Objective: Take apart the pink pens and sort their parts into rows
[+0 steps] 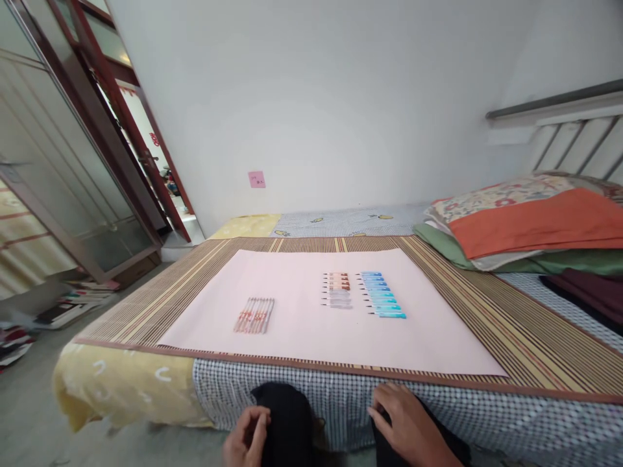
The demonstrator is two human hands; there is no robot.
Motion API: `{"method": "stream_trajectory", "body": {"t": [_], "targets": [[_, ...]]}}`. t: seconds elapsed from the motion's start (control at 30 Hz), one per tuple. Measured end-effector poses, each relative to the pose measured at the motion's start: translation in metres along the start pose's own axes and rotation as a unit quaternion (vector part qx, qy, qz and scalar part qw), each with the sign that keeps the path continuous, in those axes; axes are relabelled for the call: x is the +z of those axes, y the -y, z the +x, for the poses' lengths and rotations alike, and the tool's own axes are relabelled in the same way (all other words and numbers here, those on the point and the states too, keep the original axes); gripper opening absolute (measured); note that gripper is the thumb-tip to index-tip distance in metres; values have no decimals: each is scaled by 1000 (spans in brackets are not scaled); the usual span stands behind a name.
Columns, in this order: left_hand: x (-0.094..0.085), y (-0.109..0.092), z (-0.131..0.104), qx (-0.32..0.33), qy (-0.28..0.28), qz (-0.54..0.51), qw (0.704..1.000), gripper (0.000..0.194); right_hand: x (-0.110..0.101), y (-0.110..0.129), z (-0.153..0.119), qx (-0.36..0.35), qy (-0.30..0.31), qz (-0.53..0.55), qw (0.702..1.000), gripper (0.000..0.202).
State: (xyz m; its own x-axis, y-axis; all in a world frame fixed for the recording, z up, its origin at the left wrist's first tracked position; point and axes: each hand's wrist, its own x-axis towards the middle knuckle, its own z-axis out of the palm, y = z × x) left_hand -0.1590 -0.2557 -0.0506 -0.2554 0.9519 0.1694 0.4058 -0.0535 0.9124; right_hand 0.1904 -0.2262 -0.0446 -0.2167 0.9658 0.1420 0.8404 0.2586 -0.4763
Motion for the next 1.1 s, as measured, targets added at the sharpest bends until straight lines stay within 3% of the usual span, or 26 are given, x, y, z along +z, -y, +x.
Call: {"method": "stream_trajectory", "body": {"t": [0.1,0.2,0.33,0.47,0.57,0.7,0.9,1.1], "targets": [[5,-14,41,15,-61,31,998,39,8,2,0,-16,-7,-36,999,14],[8,-27,89,45,-82,118,989,30,9,0,0,-9,-17,-44,999,15],[11,-40,147,60,-70,249,964,26,6,-1,0,0,-27,-51,998,15],[17,-45,182,45,-27,392,918,32,4,3,0,4,-30,-67,997,16],[23,-43,190,61,17,449,891,30,3,5,1,9,-31,-69,997,15],[30,-39,184,72,33,459,885,29,0,5,3,10,-40,-64,997,15],[39,-40,177,65,30,448,891,27,-1,6,3,8,-41,-63,997,14],[48,-42,182,13,13,433,901,25,-2,6,3,15,-53,-55,997,16]]}}
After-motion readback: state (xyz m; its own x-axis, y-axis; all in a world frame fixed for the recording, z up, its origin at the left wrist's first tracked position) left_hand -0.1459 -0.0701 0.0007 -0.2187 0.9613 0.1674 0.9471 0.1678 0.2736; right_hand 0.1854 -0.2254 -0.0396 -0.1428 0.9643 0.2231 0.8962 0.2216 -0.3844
